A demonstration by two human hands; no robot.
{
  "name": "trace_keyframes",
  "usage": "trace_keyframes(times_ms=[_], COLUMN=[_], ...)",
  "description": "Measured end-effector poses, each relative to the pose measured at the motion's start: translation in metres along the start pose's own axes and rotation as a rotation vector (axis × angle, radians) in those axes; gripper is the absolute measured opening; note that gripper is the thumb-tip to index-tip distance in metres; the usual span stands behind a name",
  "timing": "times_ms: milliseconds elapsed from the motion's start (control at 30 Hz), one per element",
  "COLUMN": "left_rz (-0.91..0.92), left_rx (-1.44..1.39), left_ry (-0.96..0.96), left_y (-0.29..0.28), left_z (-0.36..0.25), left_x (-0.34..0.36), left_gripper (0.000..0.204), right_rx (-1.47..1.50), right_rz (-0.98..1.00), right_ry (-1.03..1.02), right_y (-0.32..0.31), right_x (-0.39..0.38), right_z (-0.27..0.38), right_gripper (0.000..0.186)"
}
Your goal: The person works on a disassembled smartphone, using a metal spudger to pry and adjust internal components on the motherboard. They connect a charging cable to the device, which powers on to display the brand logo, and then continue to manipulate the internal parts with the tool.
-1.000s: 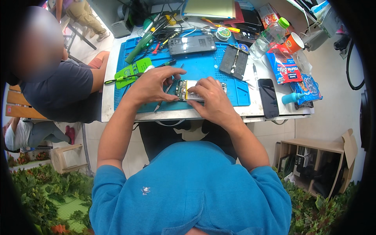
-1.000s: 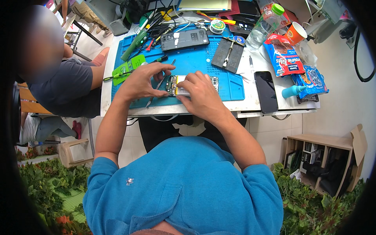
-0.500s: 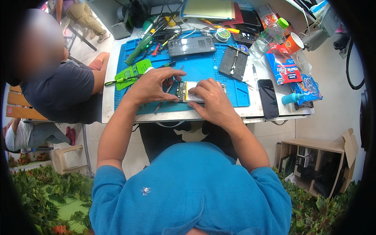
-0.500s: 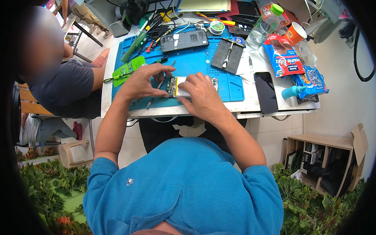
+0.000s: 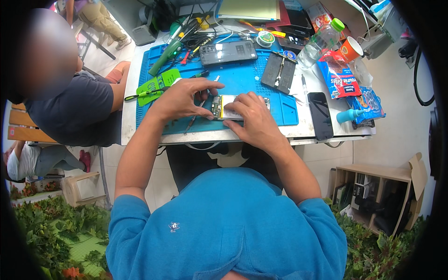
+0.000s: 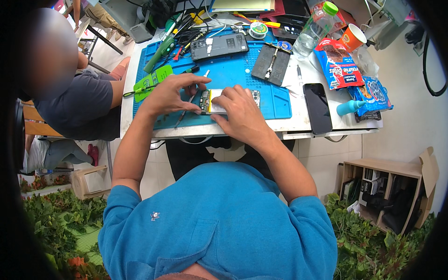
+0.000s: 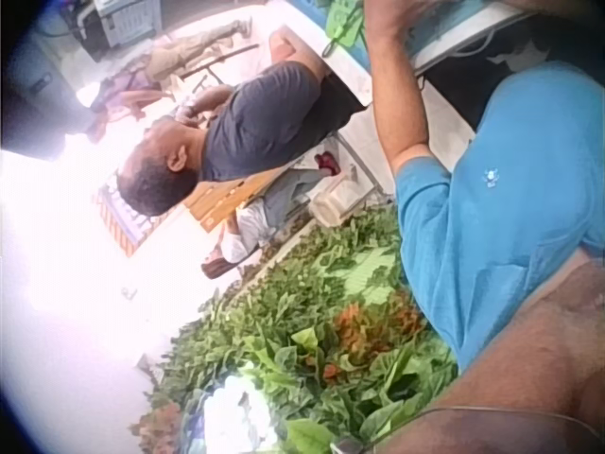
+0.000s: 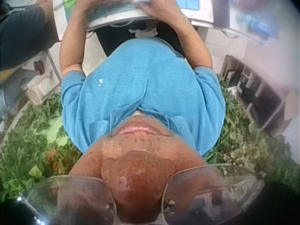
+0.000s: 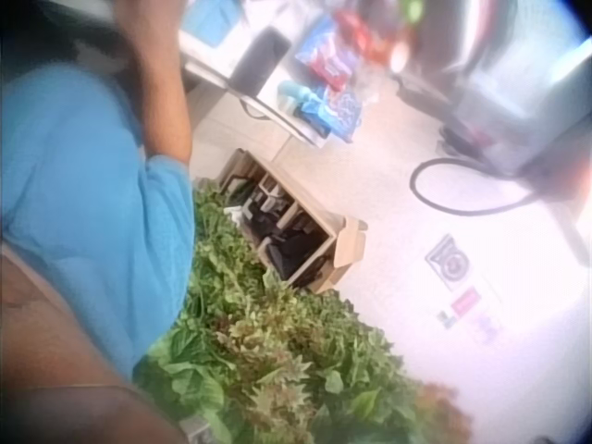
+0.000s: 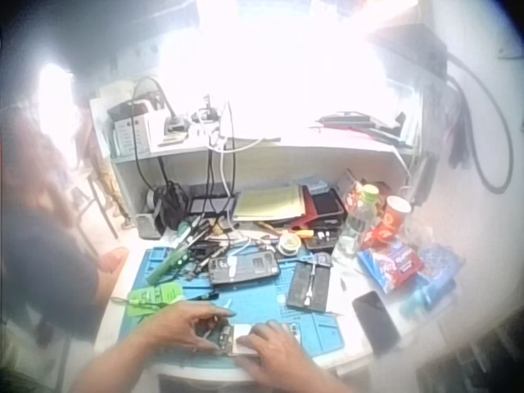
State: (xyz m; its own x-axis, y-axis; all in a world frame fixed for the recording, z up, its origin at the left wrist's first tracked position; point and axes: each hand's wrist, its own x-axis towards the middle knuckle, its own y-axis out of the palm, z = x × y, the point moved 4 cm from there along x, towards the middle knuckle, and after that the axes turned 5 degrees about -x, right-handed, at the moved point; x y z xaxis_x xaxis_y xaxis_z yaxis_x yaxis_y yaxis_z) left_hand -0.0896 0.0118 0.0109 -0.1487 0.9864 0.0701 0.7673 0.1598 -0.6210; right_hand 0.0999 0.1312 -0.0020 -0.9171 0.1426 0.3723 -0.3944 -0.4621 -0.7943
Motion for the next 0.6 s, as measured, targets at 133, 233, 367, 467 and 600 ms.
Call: trace_keyframes(times_ms=[133,233,367,467,600], left_rz=[-0.021,-0.04,-0.028,-0.021,-0.008], left_rx=[-0.111,-0.155,-0.134,-0.132,-0.142], left_ry=[0.019,-0.066,-0.111,-0.109,-0.112], left_y=[-0.001,-0.001,-0.002,-0.001,-0.001], left_z=[0.007,0.014,0.009,0.011,0.013], left_x=[-0.003,0.0,0.003,0.005,0.007], left_gripper=[0.072,0.064,0.059,0.057,0.056], right_rx=[0.005,0.019,0.032,0.054,0.052], right_rz=[-0.024,-0.051,-0.068,-0.094,-0.085], right_ry=[-0.006,-0.034,-0.064,-0.081,-0.093], right_y=[0.001,0.004,0.009,0.01,0.012], right_x=[0.0,-0.001,-0.003,-0.003,-0.004], right_z=[0.002,0.004,0.005,0.009,0.01], right_gripper=[0.03,0.028,0.026,0.023,0.022])
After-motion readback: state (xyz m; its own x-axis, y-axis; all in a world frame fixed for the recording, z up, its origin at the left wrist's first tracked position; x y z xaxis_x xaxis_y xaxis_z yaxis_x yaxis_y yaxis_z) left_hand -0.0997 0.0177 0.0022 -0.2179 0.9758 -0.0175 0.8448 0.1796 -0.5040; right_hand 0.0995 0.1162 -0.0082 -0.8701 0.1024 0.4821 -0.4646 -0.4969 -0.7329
